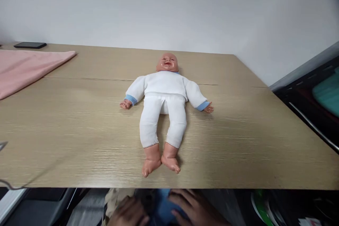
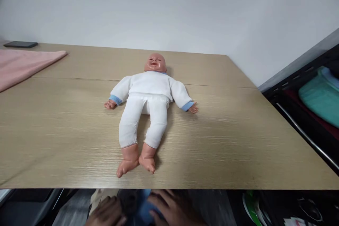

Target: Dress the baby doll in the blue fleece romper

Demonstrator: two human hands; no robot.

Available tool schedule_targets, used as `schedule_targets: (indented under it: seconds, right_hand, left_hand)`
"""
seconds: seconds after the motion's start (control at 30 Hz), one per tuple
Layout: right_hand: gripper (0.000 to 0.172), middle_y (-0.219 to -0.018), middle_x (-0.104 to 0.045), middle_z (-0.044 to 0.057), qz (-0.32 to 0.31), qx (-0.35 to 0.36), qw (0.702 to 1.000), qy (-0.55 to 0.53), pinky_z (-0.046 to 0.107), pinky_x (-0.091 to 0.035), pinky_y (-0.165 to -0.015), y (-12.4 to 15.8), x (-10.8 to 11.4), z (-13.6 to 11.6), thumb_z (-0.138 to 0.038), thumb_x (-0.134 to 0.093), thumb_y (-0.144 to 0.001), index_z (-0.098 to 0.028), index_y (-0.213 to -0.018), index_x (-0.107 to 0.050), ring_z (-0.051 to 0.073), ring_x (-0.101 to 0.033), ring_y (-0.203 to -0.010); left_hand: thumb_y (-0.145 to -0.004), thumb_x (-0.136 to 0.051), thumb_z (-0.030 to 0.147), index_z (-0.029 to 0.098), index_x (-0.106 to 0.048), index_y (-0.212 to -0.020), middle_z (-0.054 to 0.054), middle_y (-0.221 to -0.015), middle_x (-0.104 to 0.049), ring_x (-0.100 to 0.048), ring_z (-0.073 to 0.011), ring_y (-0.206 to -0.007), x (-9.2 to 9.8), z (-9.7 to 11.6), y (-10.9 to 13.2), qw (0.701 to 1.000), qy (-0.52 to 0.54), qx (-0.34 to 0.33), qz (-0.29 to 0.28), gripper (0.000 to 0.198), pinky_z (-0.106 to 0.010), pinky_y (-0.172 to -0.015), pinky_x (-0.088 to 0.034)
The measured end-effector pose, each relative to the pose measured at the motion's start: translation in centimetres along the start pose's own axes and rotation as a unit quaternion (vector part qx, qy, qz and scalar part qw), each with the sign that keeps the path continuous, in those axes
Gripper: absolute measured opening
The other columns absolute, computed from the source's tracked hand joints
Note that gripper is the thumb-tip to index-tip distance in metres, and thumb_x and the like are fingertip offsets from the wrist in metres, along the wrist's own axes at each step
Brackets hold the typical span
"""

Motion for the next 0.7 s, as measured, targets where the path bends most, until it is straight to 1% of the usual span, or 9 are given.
schedule_targets:
  seconds: [0.07, 0.1, 0.13, 0.2, 0.23, 0.37, 0.5, 0.6, 0.7]
  right_hand:
    - [0.045, -0.145, -0.079, 0.010, -0.026, -0.075, 0.996, 0.039, 0.038, -0.062, -0.112, 0.0, -1.2, 1.0, -0.042, -0.063, -0.112, -0.026, -0.154, -0.068, 0.028, -0.077, -0.127]
    - [0.048, -0.151, -0.076, 0.012, -0.023, -0.092, 0.995, 0.044, 0.043, -0.060, -0.116, -0.2, -1.7, 1.3, -0.042, -0.063, -0.111, -0.026, -0.156, -0.066, 0.031, -0.075, -0.131]
    - [0.049, -0.154, -0.074, 0.013, -0.010, -0.094, 0.994, 0.050, 0.048, -0.059, -0.119, -0.6, -2.2, 1.6, -0.042, -0.062, -0.111, -0.025, -0.156, -0.067, 0.034, -0.074, -0.132]
    - [0.048, -0.154, -0.073, 0.014, 0.007, -0.084, 0.995, 0.058, 0.055, -0.056, -0.123, -1.7, -3.2, 2.2, -0.041, -0.062, -0.110, -0.024, -0.154, -0.069, 0.037, -0.074, -0.133]
    - [0.048, -0.153, -0.074, 0.013, 0.009, -0.075, 0.995, 0.059, 0.057, -0.055, -0.123, -2.4, -3.7, 2.5, -0.040, -0.063, -0.108, -0.026, -0.153, -0.069, 0.038, -0.074, -0.132]
    - [0.048, -0.153, -0.074, 0.013, -0.009, -0.031, 0.998, 0.046, 0.054, -0.058, -0.119, -5.2, -4.8, 2.9, -0.034, -0.065, -0.103, -0.027, -0.150, -0.070, 0.039, -0.074, -0.131]
    - [0.059, -0.158, -0.070, 0.014, -0.078, 0.097, 0.992, 0.021, 0.050, -0.054, -0.122, -7.8, -4.6, 1.7, -0.031, -0.068, -0.097, -0.025, -0.156, -0.063, 0.037, -0.070, -0.137]
    - [0.062, -0.167, -0.062, 0.012, -0.110, 0.192, 0.975, 0.012, 0.048, -0.046, -0.130, -8.8, -4.2, 1.3, -0.032, -0.064, -0.102, -0.025, -0.163, -0.054, 0.032, -0.064, -0.148]
    - [0.045, -0.158, -0.071, 0.008, -0.100, 0.176, 0.978, 0.039, 0.052, -0.048, -0.130, -8.4, -3.7, 2.2, -0.040, -0.071, -0.099, -0.029, -0.142, -0.073, 0.040, -0.065, -0.148]
  left_hand:
    - [-0.106, -0.055, 0.059, 0.026, -0.082, -0.118, -0.014, -0.114, -0.086, -0.081, -0.0369, -0.115, 0.0, -4.3, 2.4, 0.974, -0.179, 0.136, 0.022, 0.044, -0.052, -0.103, -0.068]
    - [-0.103, -0.055, 0.058, 0.020, -0.078, -0.134, -0.018, -0.132, -0.083, -0.074, -0.0417, -0.134, -0.1, -6.3, 3.5, 0.947, -0.248, 0.200, 0.029, 0.054, -0.059, -0.117, -0.060]
    - [-0.102, -0.055, 0.058, 0.013, -0.070, -0.149, -0.022, -0.150, -0.074, -0.063, -0.0447, -0.149, -0.4, -8.1, 4.3, 0.926, -0.286, 0.247, 0.002, 0.067, -0.063, -0.125, -0.052]
    - [-0.098, -0.058, 0.063, 0.004, -0.061, -0.159, -0.028, -0.161, -0.065, -0.058, -0.0496, -0.153, -1.2, -10.8, 5.2, 0.893, -0.335, 0.299, -0.024, 0.085, -0.067, -0.127, -0.047]
    - [-0.097, -0.059, 0.064, 0.004, -0.060, -0.160, -0.028, -0.161, -0.065, -0.059, -0.0504, -0.152, -1.6, -11.6, 5.3, 0.889, -0.343, 0.302, -0.030, 0.087, -0.068, -0.126, -0.047]
    - [-0.099, -0.066, 0.054, 0.014, -0.073, -0.149, -0.022, -0.150, -0.075, -0.068, -0.0436, -0.143, -2.8, -12.3, 4.1, 0.930, -0.303, 0.207, -0.003, 0.064, -0.061, -0.122, -0.055]
    - [-0.109, -0.063, 0.035, 0.024, -0.079, -0.135, -0.013, -0.137, -0.083, -0.079, -0.0295, -0.129, -2.9, -9.1, 3.1, 0.962, -0.271, 0.037, 0.010, 0.033, -0.039, -0.111, -0.065]
    - [-0.109, -0.060, 0.023, 0.028, -0.082, -0.114, -0.004, -0.118, -0.088, -0.085, -0.0234, -0.104, -1.8, -6.0, 2.9, 0.951, -0.298, -0.089, 0.000, 0.023, -0.029, -0.093, -0.070]
    - [-0.113, -0.054, 0.024, 0.027, -0.083, -0.119, -0.004, -0.115, -0.089, -0.087, -0.0213, -0.094, 0.3, -3.9, 2.9, 0.931, -0.331, -0.148, 0.049, 0.029, -0.025, -0.086, -0.071]
Point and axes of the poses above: each hand's wrist, its own y-axis away from the middle knuckle, its own x-axis out of the back of the hand, z = x × y, the point moved 2 cm from there along -y, towards the middle knuckle
